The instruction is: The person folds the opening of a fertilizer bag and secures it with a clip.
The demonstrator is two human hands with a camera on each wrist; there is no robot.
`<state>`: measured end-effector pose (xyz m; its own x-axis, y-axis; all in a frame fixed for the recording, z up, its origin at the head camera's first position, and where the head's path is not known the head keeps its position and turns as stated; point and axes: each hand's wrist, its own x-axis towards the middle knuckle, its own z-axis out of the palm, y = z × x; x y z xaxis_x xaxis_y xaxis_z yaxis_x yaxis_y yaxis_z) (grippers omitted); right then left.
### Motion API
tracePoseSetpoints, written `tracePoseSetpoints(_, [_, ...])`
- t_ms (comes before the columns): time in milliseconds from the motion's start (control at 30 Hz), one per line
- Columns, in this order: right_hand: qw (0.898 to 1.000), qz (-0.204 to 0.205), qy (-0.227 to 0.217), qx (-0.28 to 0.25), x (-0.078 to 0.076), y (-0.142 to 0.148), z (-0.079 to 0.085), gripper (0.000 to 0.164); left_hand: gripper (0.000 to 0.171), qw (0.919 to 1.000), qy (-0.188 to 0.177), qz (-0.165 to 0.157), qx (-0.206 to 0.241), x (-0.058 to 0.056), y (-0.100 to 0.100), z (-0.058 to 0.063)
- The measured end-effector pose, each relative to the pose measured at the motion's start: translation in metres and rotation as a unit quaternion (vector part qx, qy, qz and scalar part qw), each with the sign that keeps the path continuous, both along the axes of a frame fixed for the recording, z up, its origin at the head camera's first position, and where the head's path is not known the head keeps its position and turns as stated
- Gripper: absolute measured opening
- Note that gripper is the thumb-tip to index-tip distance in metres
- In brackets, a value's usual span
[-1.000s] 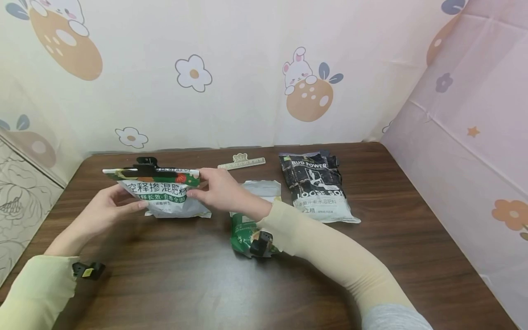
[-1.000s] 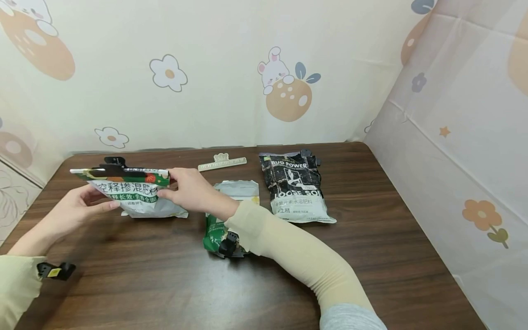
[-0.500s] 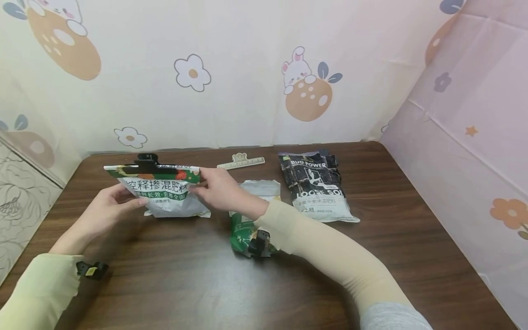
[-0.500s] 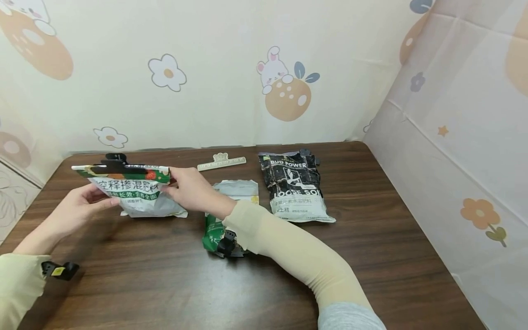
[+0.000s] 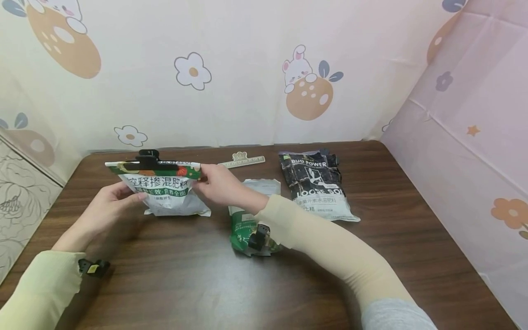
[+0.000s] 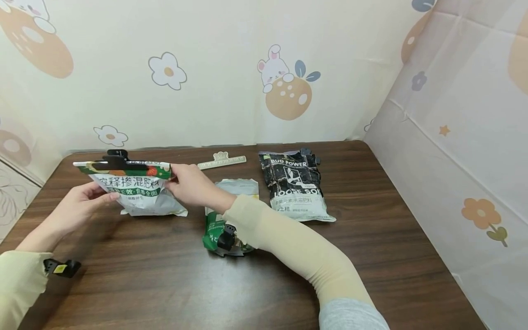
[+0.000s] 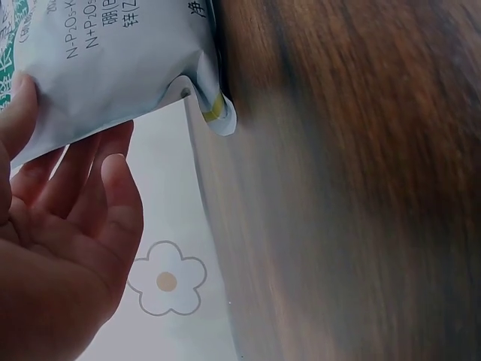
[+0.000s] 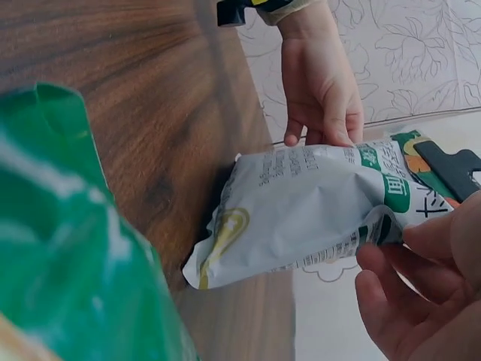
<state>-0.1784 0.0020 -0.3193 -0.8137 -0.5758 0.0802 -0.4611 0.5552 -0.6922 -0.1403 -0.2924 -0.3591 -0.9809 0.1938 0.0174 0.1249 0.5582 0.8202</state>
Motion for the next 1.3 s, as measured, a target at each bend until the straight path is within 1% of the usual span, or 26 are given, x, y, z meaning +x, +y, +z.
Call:
tracePoseSetpoints(167, [1.000, -0.010, -0.029, 0.000, 0.003, -0.002, 0.001, 0.031, 0.050, 0.9998, -0.011, 0.012, -0.006, -0.002, 0.001, 0.001])
tracePoseSetpoints(333, [0.998, -0.010, -0.060, 0.028, 0.003, -0.003, -0.001, 0.037, 0.057, 0.9982, -0.044, 0.038, -0.013, -0.003, 0.002, 0.003])
tracePoseSetpoints(467, [0.994, 0.014, -0.073, 0.079, 0.001, -0.003, -0.005, 0.039, 0.061, 0.9967, -0.054, 0.054, -0.030, -0.003, 0.005, 0.003])
tracePoseSetpoints(533, [0.991, 0.031, -0.071, 0.105, 0.001, -0.004, -0.007, 0.042, 0.063, 0.9961, -0.055, 0.062, -0.031, -0.003, 0.007, 0.003])
tracePoseSetpoints(700, [0.986, 0.067, -0.064, 0.140, 0.001, -0.006, -0.009, 0.045, 0.069, 0.9940, -0.071, 0.079, -0.026, -0.001, 0.011, 0.002])
tracePoseSetpoints(867, [0.984, 0.065, -0.080, 0.145, 0.000, -0.009, -0.010, 0.054, 0.068, 0.9930, -0.079, 0.083, -0.027, -0.001, 0.011, 0.003])
tracePoseSetpoints(933, [0.985, 0.062, -0.084, 0.140, 0.000, -0.010, -0.011, 0.053, 0.069, 0.9929, -0.078, 0.084, -0.033, -0.002, 0.010, 0.003])
tracePoseSetpoints(1100, [0.986, 0.056, -0.093, 0.125, -0.001, -0.014, -0.014, 0.047, 0.076, 0.9909, -0.073, 0.082, -0.078, -0.005, 0.007, 0.004])
tracePoseSetpoints(1300, [0.987, 0.044, -0.111, 0.110, 0.001, -0.021, -0.020, 0.051, 0.084, 0.9866, -0.088, 0.086, -0.107, -0.005, 0.003, 0.003])
